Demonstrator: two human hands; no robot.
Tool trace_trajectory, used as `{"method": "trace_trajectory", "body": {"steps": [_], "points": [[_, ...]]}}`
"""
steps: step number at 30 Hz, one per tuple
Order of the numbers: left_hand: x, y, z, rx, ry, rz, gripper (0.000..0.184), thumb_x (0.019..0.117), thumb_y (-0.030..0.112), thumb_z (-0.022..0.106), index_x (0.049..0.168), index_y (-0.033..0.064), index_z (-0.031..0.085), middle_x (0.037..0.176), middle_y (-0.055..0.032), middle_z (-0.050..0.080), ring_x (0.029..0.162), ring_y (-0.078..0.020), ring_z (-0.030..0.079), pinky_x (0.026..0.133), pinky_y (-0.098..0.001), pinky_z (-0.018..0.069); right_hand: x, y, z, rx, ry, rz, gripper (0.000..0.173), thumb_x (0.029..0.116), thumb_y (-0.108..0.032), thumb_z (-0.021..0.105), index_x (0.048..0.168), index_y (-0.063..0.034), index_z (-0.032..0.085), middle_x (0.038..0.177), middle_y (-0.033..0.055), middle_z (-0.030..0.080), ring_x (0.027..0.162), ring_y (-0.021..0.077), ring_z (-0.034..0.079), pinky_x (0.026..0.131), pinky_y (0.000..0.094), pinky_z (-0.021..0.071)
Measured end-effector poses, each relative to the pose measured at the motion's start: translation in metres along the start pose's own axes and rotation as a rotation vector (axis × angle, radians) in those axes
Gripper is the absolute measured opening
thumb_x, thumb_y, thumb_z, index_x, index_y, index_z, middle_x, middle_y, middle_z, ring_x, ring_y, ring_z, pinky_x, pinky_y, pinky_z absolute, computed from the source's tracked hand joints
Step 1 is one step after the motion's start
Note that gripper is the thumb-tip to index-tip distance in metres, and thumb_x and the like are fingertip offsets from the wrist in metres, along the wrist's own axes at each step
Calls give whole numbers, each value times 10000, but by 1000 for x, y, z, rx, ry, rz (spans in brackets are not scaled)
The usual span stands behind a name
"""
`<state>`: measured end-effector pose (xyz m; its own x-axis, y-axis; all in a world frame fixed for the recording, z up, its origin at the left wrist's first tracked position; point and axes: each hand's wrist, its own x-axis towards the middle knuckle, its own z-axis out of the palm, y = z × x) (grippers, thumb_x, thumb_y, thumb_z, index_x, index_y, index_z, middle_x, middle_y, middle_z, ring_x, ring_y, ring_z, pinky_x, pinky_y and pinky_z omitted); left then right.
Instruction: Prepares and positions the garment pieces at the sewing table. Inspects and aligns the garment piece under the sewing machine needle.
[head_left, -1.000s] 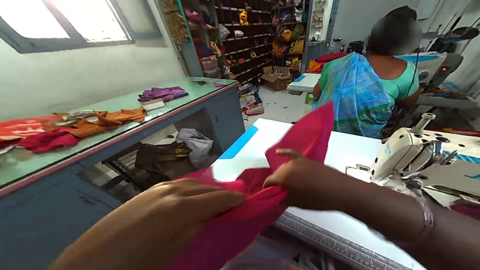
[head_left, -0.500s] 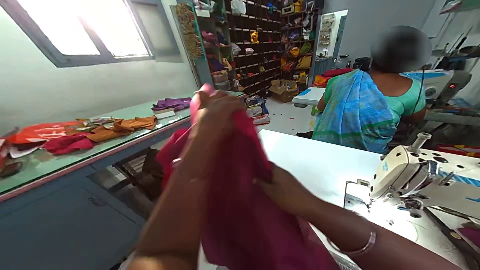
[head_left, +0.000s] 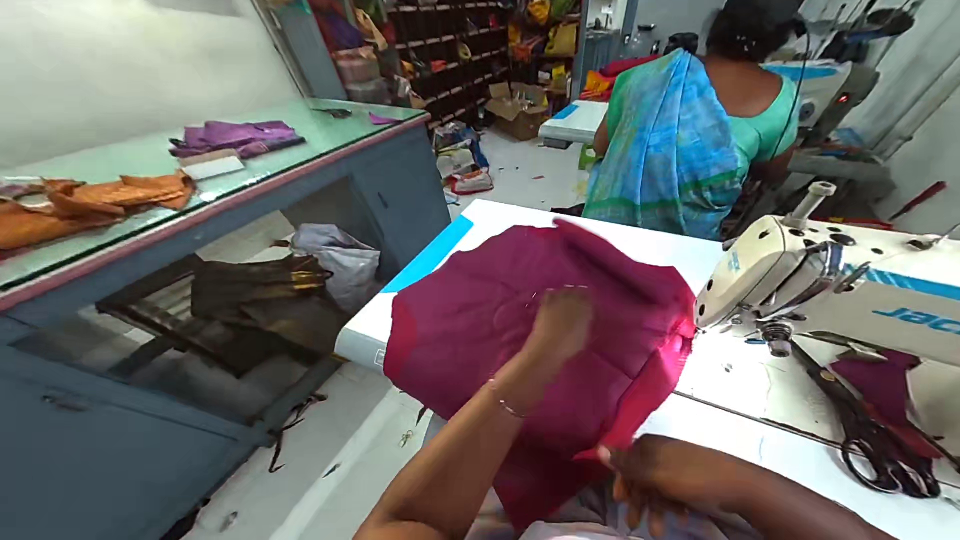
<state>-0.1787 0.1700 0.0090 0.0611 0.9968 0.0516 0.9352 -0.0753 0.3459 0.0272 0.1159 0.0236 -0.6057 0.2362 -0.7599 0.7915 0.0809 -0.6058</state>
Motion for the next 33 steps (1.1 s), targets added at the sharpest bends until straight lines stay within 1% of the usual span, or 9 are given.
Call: {"method": "trace_trajectory", "body": {"steps": [2, 5, 11, 14, 16, 19, 21, 27, 33], "points": [[-10, -45, 7, 24, 30, -262, 539, 1098, 342, 451, 1525, 13, 457, 1625, -208, 369, 1531, -417, 278, 1221, -656, 172, -16, -10, -2, -188, -104, -51, 637, 1098, -538, 323, 1149, 1, 657, 983, 111, 716, 762, 172, 673, 695, 375, 547], [-31, -94, 18, 29, -27, -487, 803, 1036, 651, 377, 1646, 146, 250, 1728, -77, 162, 1593, -385, 51, 1186, -747, -7, -27, -29, -19, -249, -91, -231, 463, 1082, -405, 499, 1268, 3, 614, 1044, 149, 697, 820, 201, 668, 766, 393, 556], [-87, -119, 6, 58, -129, -378, 770, 1025, 657, 403, 1654, 245, 238, 1734, 27, 146, 1604, -310, 35, 1198, -713, -29, 21, -49, -53, -315, 441, -536, 249, 1082, -194, 526, 1231, -59, 674, 1038, 70, 715, 879, 130, 671, 829, 345, 557], [-108, -115, 8, 84, -113, -320, 754, 1022, 648, 425, 1642, 242, 284, 1722, 30, 198, 1600, -308, 78, 1201, -710, -6, 70, -50, -74, -424, 668, -614, 299, 1084, -135, 505, 1322, -21, 645, 1317, 155, 668, 1232, 283, 637, 1068, 461, 489], [-116, -117, 11, 94, -101, -295, 757, 1015, 661, 423, 1638, 249, 301, 1717, 33, 217, 1599, -310, 89, 1200, -712, -1, 110, -43, -87, -458, 724, -634, 394, 1088, -162, 491, 1434, 16, 550, 1515, 187, 526, 1466, 376, 421, 1224, 517, 308], [-124, -120, 9, 57, -96, -286, 759, 1003, 664, 455, 1629, 255, 324, 1715, 41, 222, 1600, -295, 86, 1204, -698, -19, 145, -32, -82, -579, 745, -431, 599, 1102, -384, 441, 1597, -59, 350, 1682, 103, 297, 1571, 371, 187, 1256, 593, 115], [-128, -121, 8, 43, -104, -285, 761, 986, 676, 478, 1618, 274, 348, 1712, 52, 231, 1600, -275, 95, 1208, -690, -14, 146, -28, -59, -679, 813, -312, 620, 1108, -435, 372, 1620, -89, 313, 1703, 70, 251, 1576, 352, 180, 1238, 642, 99], [-137, -112, 16, -148, -18, -90, 595, 1010, 629, 448, 1432, 239, 600, 1581, 31, 473, 1553, -267, 266, 1187, -718, 67, 97, 7, 25, -645, 997, -116, 716, 1075, -509, 318, 1607, -30, 318, 1695, 104, 264, 1566, 360, 214, 1190, 721, 120], [-111, -45, 48, -89, 39, 127, 681, 1005, 661, 395, 1480, 206, 575, 1426, -46, 606, 1401, -332, 475, 1105, -717, 261, 46, 59, 82, -564, 1243, 68, 916, 966, -678, 397, 1553, 24, 403, 1627, 176, 383, 1487, 475, 344, 1054, 856, 177]]}}
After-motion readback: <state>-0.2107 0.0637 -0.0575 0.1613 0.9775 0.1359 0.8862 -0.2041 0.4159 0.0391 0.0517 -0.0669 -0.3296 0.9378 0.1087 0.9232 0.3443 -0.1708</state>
